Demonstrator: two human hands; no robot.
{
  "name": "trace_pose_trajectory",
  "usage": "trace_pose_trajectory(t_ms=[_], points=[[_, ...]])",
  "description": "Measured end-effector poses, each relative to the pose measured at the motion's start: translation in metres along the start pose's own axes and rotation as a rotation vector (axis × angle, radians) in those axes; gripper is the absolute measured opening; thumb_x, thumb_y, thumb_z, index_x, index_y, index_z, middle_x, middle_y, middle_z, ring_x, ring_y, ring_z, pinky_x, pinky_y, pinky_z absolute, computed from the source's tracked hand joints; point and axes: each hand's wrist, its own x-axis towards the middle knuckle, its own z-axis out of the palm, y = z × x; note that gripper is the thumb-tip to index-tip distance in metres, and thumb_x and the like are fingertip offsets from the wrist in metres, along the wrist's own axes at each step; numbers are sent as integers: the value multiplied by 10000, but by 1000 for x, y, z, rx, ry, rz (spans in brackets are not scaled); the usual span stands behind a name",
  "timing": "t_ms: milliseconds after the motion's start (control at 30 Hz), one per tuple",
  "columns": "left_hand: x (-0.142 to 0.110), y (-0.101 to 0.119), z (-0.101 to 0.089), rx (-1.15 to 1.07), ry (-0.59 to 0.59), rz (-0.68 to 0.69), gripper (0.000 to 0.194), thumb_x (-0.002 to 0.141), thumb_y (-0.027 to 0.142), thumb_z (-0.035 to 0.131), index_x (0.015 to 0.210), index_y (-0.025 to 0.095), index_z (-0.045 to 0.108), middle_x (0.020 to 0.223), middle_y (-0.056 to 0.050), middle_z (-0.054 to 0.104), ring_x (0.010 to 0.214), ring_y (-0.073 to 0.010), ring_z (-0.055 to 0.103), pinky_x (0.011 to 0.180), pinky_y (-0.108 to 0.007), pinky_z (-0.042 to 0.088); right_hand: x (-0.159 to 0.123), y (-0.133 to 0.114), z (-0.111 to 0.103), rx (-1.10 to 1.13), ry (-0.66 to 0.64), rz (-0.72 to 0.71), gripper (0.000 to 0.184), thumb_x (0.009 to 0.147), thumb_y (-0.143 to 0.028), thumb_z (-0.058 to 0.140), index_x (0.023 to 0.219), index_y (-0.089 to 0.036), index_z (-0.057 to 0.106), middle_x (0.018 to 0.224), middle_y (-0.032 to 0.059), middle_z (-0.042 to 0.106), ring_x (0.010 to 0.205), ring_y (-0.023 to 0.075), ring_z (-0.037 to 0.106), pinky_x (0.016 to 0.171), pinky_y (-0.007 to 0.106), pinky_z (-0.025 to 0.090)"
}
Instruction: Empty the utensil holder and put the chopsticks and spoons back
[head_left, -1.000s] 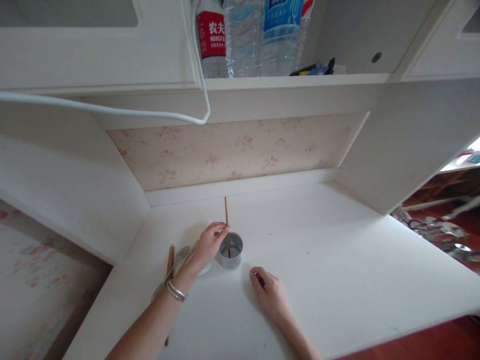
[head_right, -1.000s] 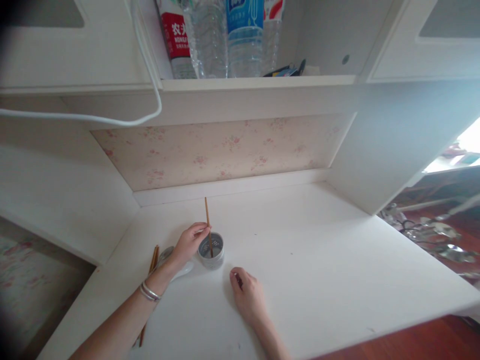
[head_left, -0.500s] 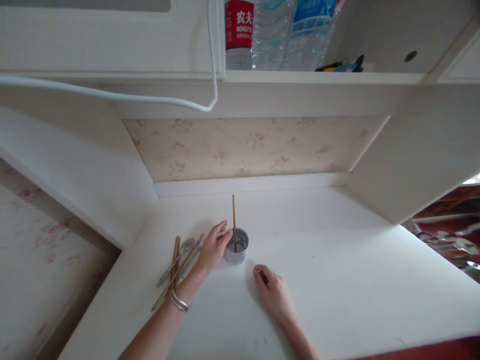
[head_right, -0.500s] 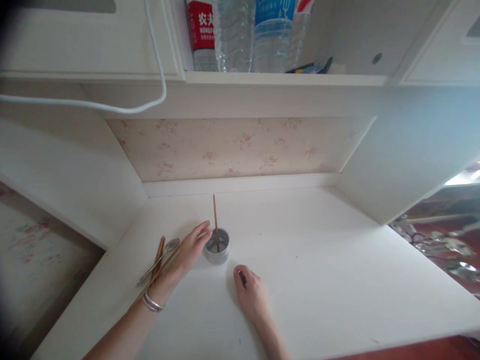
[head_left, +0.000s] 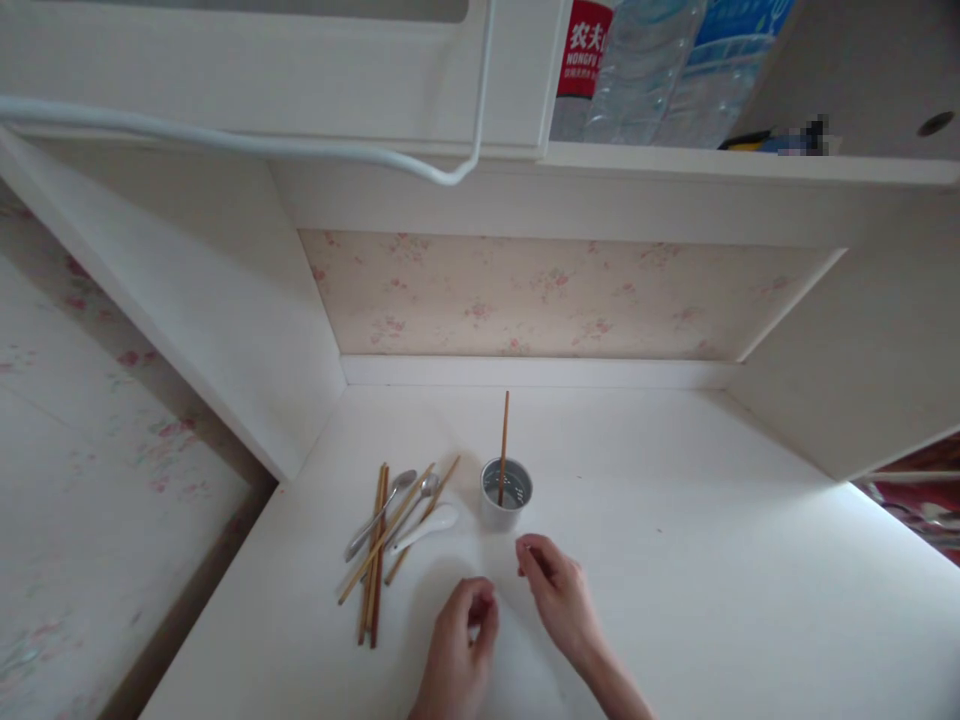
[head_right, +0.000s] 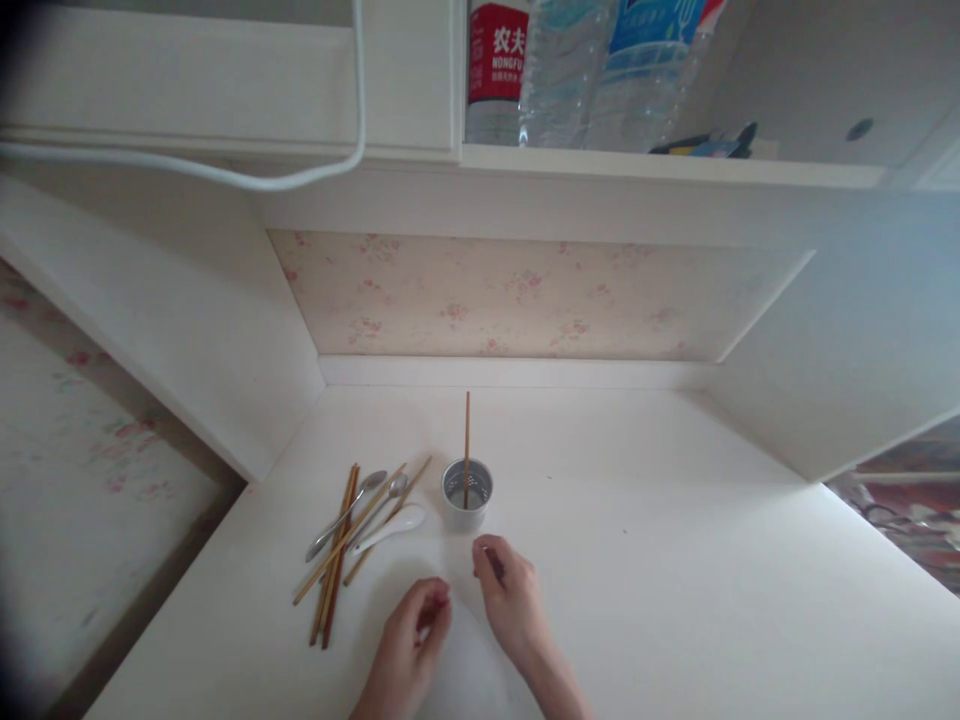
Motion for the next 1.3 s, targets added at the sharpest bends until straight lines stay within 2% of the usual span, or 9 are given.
trace_pose_trajectory(t_ms=[167,267,400,533,667,867,1033,1133,1300], points=[[-3,-6,-3,193,-78,50,167,881,258,464,821,186,603,778,-45,663,717,-170,607,646,-260,436,20,-71,39,-125,-262,-276,246,941,-318,439,933,-213,661,816,27,711,695,149,649,634,226,473],[-3,-5,-4,228,-98,40,184,881,267,455,825,188,611,779,-41,666,717,-167,604,619,-247,410,41,-94,69,-449,-415,-417,257,950,-281,410,1050,-239,643,940,35,733,801,173,692,683,245,502],[-5,-4,-8,232,-132,58,206,897,295,430,843,195,601,786,-25,644,711,-153,584,569,-228,379,69,-97,105,-825,-537,-527,285,937,-245,385,1075,-217,633,970,90,734,848,245,717,684,337,552],[-7,-5,-11,202,-130,54,220,901,333,428,828,198,585,774,-23,624,701,-151,580,542,-220,372,87,-92,127,-910,-572,-551,237,864,-230,492,995,-159,675,878,147,736,818,306,724,640,403,575],[-6,-8,-10,204,-111,81,241,896,369,424,808,203,575,750,-28,623,688,-158,587,537,-226,374,97,-91,135,-970,-609,-611,182,841,-211,534,897,-167,701,848,135,740,811,314,725,637,425,584],[-3,-16,-6,220,-83,101,245,886,390,448,793,205,578,715,-28,632,669,-166,594,540,-237,381,97,-98,125,-1001,-612,-719,180,895,-156,502,918,-195,676,847,96,746,811,282,723,686,433,573],[-1,-18,-6,212,-92,117,275,882,404,450,803,193,608,714,-43,653,658,-166,591,592,-250,426,76,-117,90,-975,-499,-707,237,921,-133,448,1075,-187,619,860,111,739,769,269,718,636,376,561],[-1,-18,-5,202,-94,145,287,887,407,439,817,193,616,725,-53,664,654,-169,596,603,-254,439,54,-132,60,-718,-402,-668,251,960,-193,412,1110,-205,612,886,71,741,743,224,715,641,317,553],[-3,-9,-7,228,-118,192,305,903,413,426,829,202,634,739,-54,658,672,-167,607,604,-239,449,37,-143,9,-5,-231,-485,291,982,-332,424,1125,-242,660,970,30,732,837,143,701,757,255,558]])
